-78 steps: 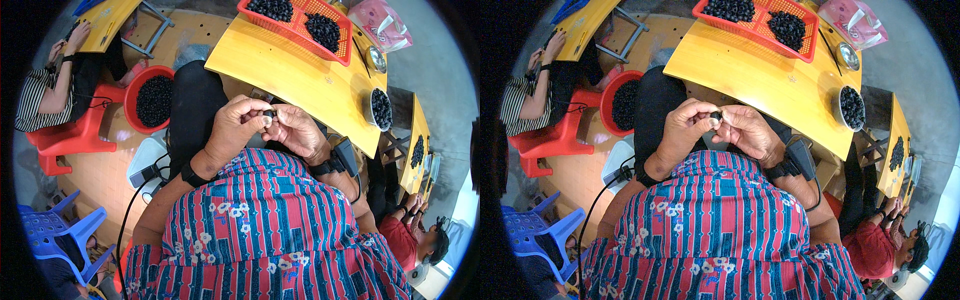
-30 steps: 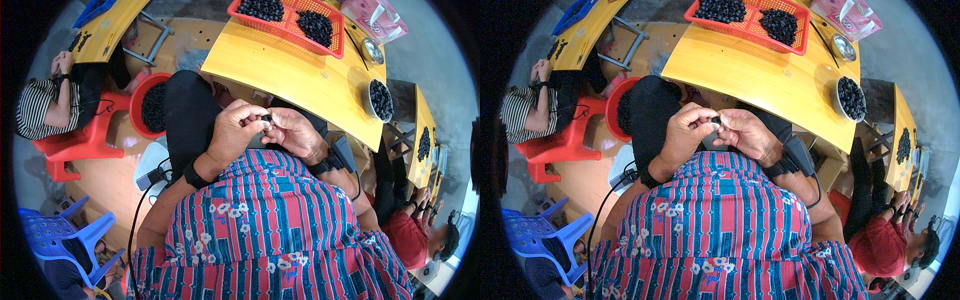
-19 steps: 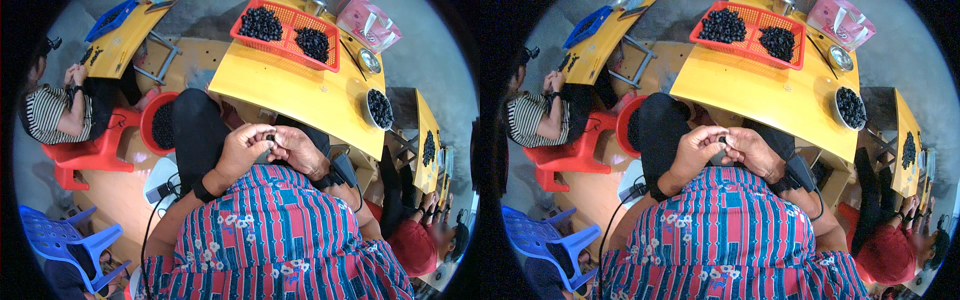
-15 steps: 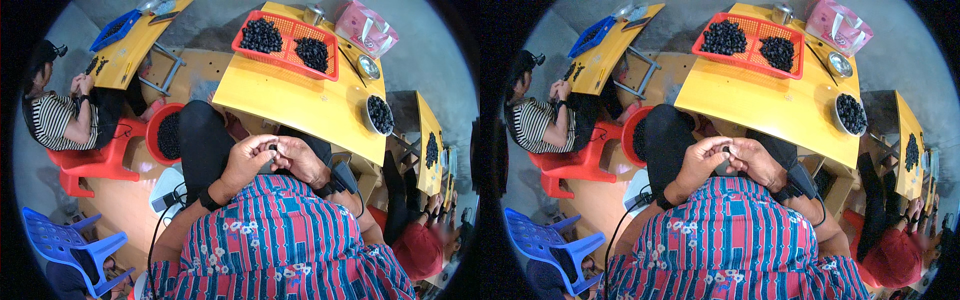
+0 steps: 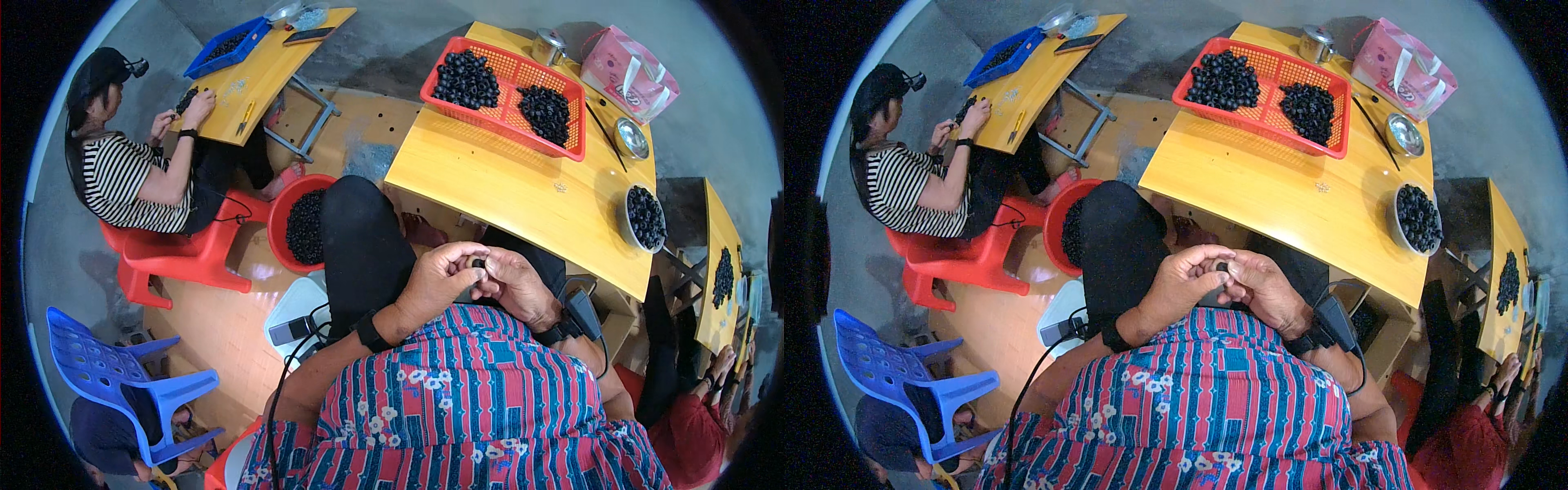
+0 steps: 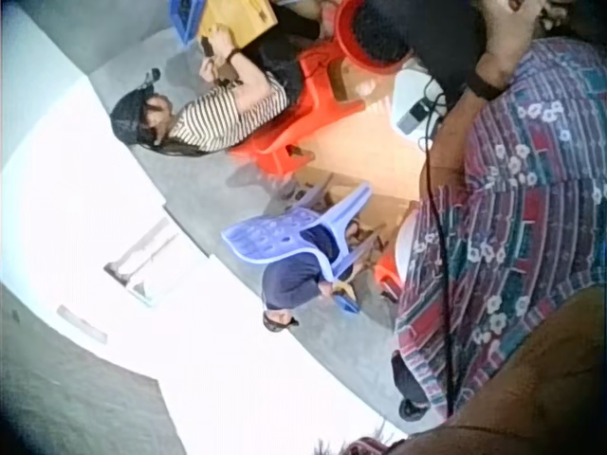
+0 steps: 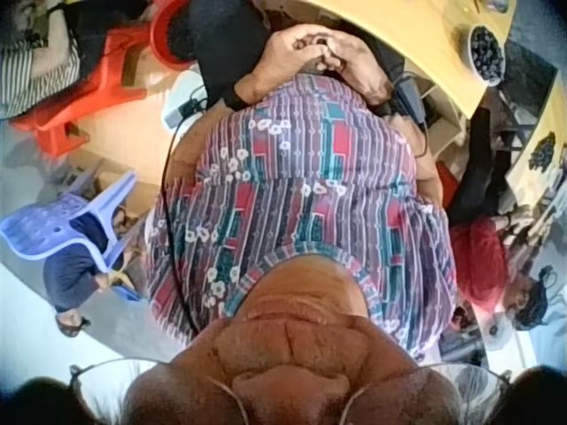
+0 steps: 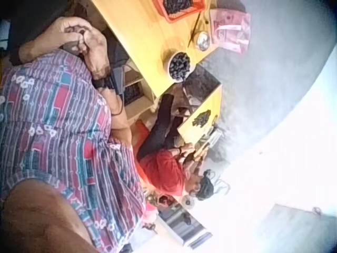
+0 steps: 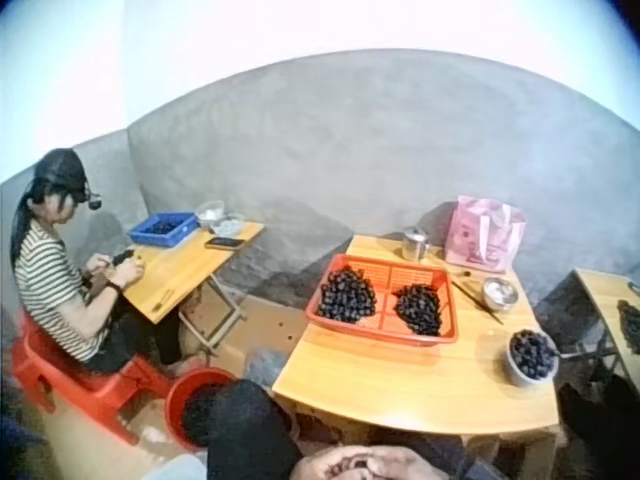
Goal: Trimming and cleaning small black rubber manufacturing components using manual peeling and clippers.
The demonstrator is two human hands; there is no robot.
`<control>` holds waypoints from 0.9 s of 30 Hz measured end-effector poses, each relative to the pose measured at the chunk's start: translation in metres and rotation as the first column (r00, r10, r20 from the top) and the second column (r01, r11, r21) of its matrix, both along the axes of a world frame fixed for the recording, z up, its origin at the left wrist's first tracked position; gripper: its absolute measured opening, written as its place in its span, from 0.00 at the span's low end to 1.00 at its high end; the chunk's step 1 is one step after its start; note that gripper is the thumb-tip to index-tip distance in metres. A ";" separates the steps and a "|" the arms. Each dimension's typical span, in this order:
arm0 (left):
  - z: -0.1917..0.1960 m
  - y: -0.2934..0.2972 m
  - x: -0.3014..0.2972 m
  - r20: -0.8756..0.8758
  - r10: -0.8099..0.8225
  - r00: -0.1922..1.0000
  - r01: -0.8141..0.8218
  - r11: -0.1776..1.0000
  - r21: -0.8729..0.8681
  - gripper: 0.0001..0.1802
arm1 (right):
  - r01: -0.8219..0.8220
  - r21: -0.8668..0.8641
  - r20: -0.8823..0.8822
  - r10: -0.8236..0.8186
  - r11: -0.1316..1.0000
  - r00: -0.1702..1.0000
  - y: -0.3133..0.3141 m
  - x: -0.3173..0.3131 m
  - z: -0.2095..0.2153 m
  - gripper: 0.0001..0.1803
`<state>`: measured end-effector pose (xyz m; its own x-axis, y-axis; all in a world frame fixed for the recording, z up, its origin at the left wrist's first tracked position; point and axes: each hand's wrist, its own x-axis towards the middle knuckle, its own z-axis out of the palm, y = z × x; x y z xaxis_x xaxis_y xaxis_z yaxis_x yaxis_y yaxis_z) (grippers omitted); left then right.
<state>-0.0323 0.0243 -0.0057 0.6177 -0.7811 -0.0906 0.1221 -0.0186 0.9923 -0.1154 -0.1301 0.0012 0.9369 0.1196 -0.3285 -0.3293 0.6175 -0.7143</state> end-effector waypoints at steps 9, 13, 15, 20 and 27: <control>0.000 -0.004 0.002 -0.159 -0.030 0.987 0.019 0.997 -0.072 0.16 | -0.022 0.039 0.043 0.021 0.999 0.999 -0.002 0.003 -0.001 0.19; -0.005 -0.004 0.004 -0.056 -0.054 0.997 0.052 0.997 -0.052 0.16 | -0.002 0.041 0.043 0.000 0.999 0.999 -0.003 0.000 -0.004 0.19; -0.003 -0.005 0.003 -0.082 -0.055 0.995 0.048 0.995 -0.084 0.16 | 0.009 0.041 0.050 -0.011 0.999 0.999 -0.001 0.000 -0.005 0.18; -0.001 -0.004 0.002 -0.198 -0.064 0.978 0.045 0.994 -0.100 0.16 | 0.012 0.040 0.065 -0.014 0.999 0.998 -0.001 0.000 -0.004 0.18; -0.002 -0.004 0.001 -0.172 -0.036 0.984 0.021 0.996 -0.092 0.16 | 0.013 0.007 0.045 -0.014 1.000 0.999 -0.001 0.001 -0.001 0.18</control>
<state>-0.0309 0.0204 -0.0074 0.5762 -0.8080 -0.1232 0.2927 0.0632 0.9541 -0.1147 -0.1310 0.0005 0.9523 0.1089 -0.2852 -0.2885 0.6265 -0.7241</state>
